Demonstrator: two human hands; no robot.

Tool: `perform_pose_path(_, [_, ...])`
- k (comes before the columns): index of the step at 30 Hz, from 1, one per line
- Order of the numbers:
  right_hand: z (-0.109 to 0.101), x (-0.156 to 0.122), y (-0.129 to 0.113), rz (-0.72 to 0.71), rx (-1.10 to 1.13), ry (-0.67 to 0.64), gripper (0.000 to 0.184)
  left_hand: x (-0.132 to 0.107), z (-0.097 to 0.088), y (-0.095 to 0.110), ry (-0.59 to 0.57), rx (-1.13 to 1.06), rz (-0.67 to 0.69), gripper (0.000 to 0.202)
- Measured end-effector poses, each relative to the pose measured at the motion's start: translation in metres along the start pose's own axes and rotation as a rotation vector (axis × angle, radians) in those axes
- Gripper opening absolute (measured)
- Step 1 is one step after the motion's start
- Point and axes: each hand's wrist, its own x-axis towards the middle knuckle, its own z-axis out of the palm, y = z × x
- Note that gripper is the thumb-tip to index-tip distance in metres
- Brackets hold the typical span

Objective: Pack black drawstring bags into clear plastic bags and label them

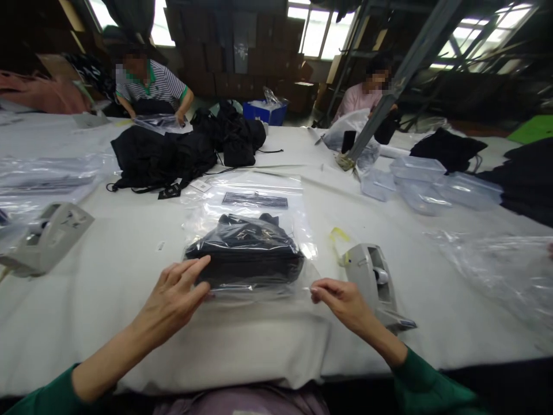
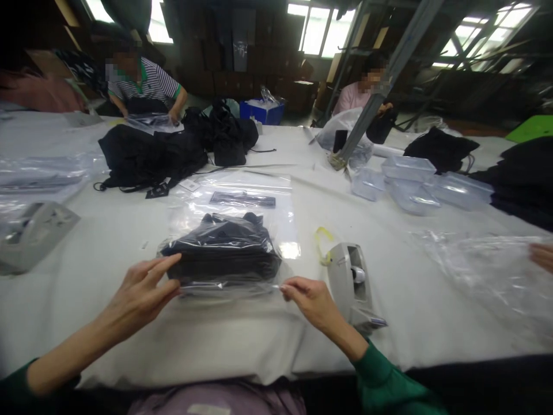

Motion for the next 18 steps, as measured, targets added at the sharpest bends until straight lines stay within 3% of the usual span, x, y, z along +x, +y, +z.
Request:
perform_pose_path(2, [-0.002,0.012,0.005,0.029,0.042,0.030,0.031,0.011,0.000,-0.005,0.035,0.042,0.048,0.008])
perform_pose_path(5, [0.001,0.023,0.016,0.017,0.070,0.133,0.030,0.025,0.003,-0.016,-0.011,-0.036,0.089,0.011])
perform_pose_path(11, [0.009,0.039,0.022,-0.155,0.064,0.337,0.021,0.031,0.007,-0.030,-0.048,-0.161,0.070,0.013])
perform_pose_path(15, [0.014,0.047,0.021,-0.146,0.113,0.361,0.022,0.032,0.012,-0.027,-0.007,-0.079,0.034,0.006])
perform_pose_path(18, [0.017,0.049,0.022,-0.128,0.141,0.343,0.022,0.033,0.016,-0.012,0.088,0.059,0.017,0.019])
